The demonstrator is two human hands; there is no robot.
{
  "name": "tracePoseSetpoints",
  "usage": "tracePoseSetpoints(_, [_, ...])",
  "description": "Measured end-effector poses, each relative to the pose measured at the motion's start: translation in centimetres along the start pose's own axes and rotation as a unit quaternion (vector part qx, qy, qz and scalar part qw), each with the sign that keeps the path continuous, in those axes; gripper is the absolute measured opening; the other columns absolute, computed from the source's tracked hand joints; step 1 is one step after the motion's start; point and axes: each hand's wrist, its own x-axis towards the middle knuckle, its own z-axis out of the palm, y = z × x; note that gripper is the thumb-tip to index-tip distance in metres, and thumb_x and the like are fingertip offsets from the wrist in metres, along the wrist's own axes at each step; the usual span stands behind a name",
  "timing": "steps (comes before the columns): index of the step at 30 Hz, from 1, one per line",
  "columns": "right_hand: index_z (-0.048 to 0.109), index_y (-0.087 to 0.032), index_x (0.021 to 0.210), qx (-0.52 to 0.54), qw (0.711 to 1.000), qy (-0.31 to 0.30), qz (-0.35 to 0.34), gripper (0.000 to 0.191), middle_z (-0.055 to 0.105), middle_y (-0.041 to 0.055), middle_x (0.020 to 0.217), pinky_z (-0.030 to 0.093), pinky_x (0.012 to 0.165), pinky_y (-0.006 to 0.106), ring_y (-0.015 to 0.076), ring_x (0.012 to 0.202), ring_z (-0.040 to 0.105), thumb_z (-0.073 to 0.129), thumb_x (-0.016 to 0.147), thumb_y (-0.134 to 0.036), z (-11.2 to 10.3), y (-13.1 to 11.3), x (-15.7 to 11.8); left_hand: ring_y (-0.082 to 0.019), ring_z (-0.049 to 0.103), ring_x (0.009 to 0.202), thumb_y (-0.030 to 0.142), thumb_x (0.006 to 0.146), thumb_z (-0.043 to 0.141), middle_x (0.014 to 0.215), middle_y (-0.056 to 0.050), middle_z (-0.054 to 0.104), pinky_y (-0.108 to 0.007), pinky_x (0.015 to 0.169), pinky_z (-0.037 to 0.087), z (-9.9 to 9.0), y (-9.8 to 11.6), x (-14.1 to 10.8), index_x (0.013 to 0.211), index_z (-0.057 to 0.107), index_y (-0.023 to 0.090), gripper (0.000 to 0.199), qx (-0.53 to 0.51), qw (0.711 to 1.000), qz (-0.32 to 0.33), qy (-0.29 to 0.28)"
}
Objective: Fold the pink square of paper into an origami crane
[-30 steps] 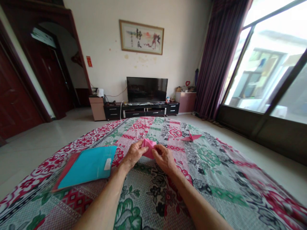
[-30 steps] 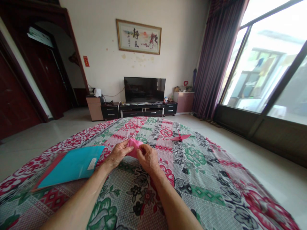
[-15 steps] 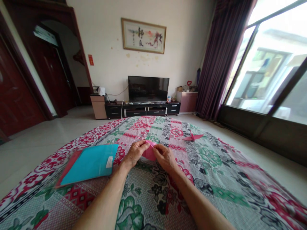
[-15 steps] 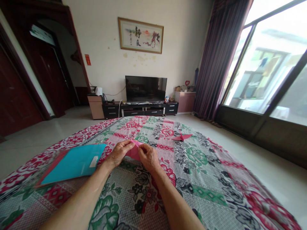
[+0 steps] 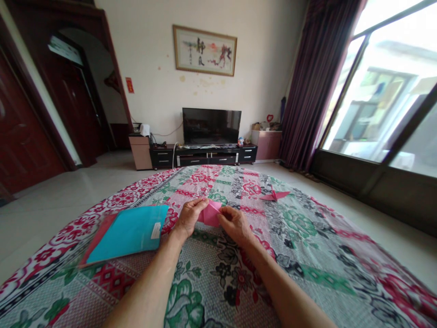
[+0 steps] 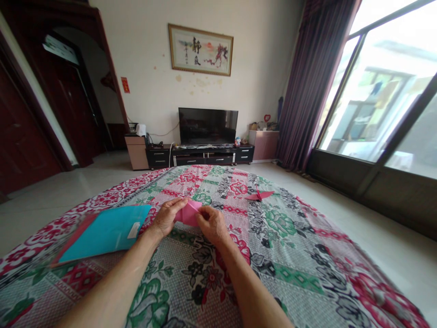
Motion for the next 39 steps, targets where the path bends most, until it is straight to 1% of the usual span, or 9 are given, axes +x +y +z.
tracePoseSetpoints(5, [0.063, -0.015, 0.077, 0.009, 1.0, -0.019, 0.008, 0.018, 0.051, -0.0032, 0.057, 0.032, 0.048, 0.018, 0.0081, 0.051, 0.042, 0.053, 0.074, -0.03, 0.0, 0.8, 0.1, -0.009, 0.052, 0.051, 0.034, 0.059, 0.073, 0.058, 0.002, 0.062, -0.022, 0.054, 0.039, -0.1, 0.1, 0.3, 0.073, 0.069, 0.013, 0.026, -0.07, 0.997, -0.01, 0.044])
tracePoseSetpoints(10, [0.061, -0.016, 0.067, 0.0, 0.999, -0.015, 0.039, 0.017, 0.047, -0.0035, 0.054, 0.032, 0.047, 0.019, 0.0079, 0.05, 0.041, 0.054, 0.073, -0.03, -0.1, 0.2, 0.1, -0.009, 0.052, 0.046, 0.034, 0.057, 0.075, 0.055, 0.002, 0.062, -0.022, 0.05, 0.039, 0.0, 0.3, 0.4, 0.068, 0.066, 0.013, 0.025, -0.101, 0.993, -0.016, 0.05])
tracePoseSetpoints(12, [0.062, -0.016, 0.075, 0.028, 0.998, 0.011, 0.057, 0.016, 0.056, -0.0007, 0.065, 0.037, 0.051, 0.02, 0.0099, 0.057, 0.048, 0.059, 0.069, -0.03, -0.1, 0.0, 0.2, -0.009, 0.052, 0.046, 0.034, 0.057, 0.075, 0.056, 0.001, 0.062, -0.021, 0.049, 0.039, 0.0, 0.3, 0.3, 0.069, 0.067, 0.012, 0.026, -0.104, 0.993, -0.017, 0.045])
tracePoseSetpoints(14, [0.06, -0.017, 0.095, 0.102, 0.991, 0.028, 0.08, 0.033, 0.062, 0.0031, 0.083, 0.041, 0.056, 0.022, 0.0127, 0.066, 0.054, 0.064, 0.065, -0.032, -0.1, -0.2, 0.3, -0.009, 0.053, 0.047, 0.034, 0.057, 0.075, 0.056, 0.001, 0.063, -0.021, 0.049, 0.04, 0.1, 0.4, 0.3, 0.071, 0.067, 0.012, 0.027, -0.104, 0.993, -0.015, 0.044])
tracePoseSetpoints(16, [0.056, -0.018, 0.106, 0.185, 0.977, -0.002, 0.103, 0.046, 0.064, 0.0042, 0.087, 0.043, 0.058, 0.023, 0.0137, 0.069, 0.056, 0.066, 0.065, -0.036, -0.1, -0.5, 0.4, -0.009, 0.053, 0.048, 0.034, 0.058, 0.075, 0.057, 0.001, 0.063, -0.021, 0.05, 0.041, 0.2, 0.4, 0.3, 0.074, 0.068, 0.012, 0.028, -0.1, 0.994, -0.014, 0.041])
tracePoseSetpoints(19, [0.063, -0.017, 0.088, 0.23, 0.963, -0.06, 0.126, 0.034, 0.062, 0.0003, 0.07, 0.037, 0.052, 0.021, 0.011, 0.058, 0.052, 0.064, 0.066, -0.043, -0.2, -1.1, 0.3, -0.009, 0.054, 0.05, 0.035, 0.06, 0.074, 0.058, 0.0, 0.063, -0.02, 0.051, 0.042, 0.3, 0.5, 0.2, 0.076, 0.068, 0.012, 0.029, -0.086, 0.996, -0.016, 0.029])
tracePoseSetpoints(24, [0.06, -0.017, 0.062, 0.243, 0.956, -0.007, 0.163, 0.028, 0.05, -0.0051, 0.051, 0.029, 0.044, 0.02, 0.0064, 0.044, 0.038, 0.066, 0.064, -0.044, -0.5, -1.5, 0.1, -0.009, 0.056, 0.054, 0.039, 0.066, 0.07, 0.066, 0.0, 0.064, -0.02, 0.052, 0.044, 0.1, 0.7, -0.1, 0.082, 0.066, 0.014, 0.03, -0.073, 0.996, -0.05, -0.027])
tracePoseSetpoints(30, [0.058, -0.017, 0.065, 0.304, 0.933, 0.079, 0.175, 0.029, 0.05, -0.005, 0.054, 0.032, 0.044, 0.02, 0.0058, 0.044, 0.039, 0.066, 0.063, -0.044, -0.1, -0.9, 0.2, -0.012, 0.061, 0.059, 0.037, 0.061, 0.073, 0.071, -0.002, 0.065, -0.021, 0.053, 0.045, 0.1, 0.6, -0.5, 0.089, 0.063, 0.015, 0.037, 0.028, 0.99, -0.111, -0.08])
tracePoseSetpoints(39, [0.064, -0.017, 0.09, 0.325, 0.927, 0.018, 0.187, 0.036, 0.062, 0.0004, 0.068, 0.039, 0.051, 0.022, 0.01, 0.054, 0.05, 0.066, 0.065, -0.043, -0.1, 0.0, 0.4, -0.01, 0.056, 0.05, 0.035, 0.061, 0.071, 0.058, -0.001, 0.063, -0.021, 0.052, 0.042, 0.1, 0.3, -0.5, 0.077, 0.063, 0.013, 0.029, 0.098, 0.989, -0.092, -0.063])
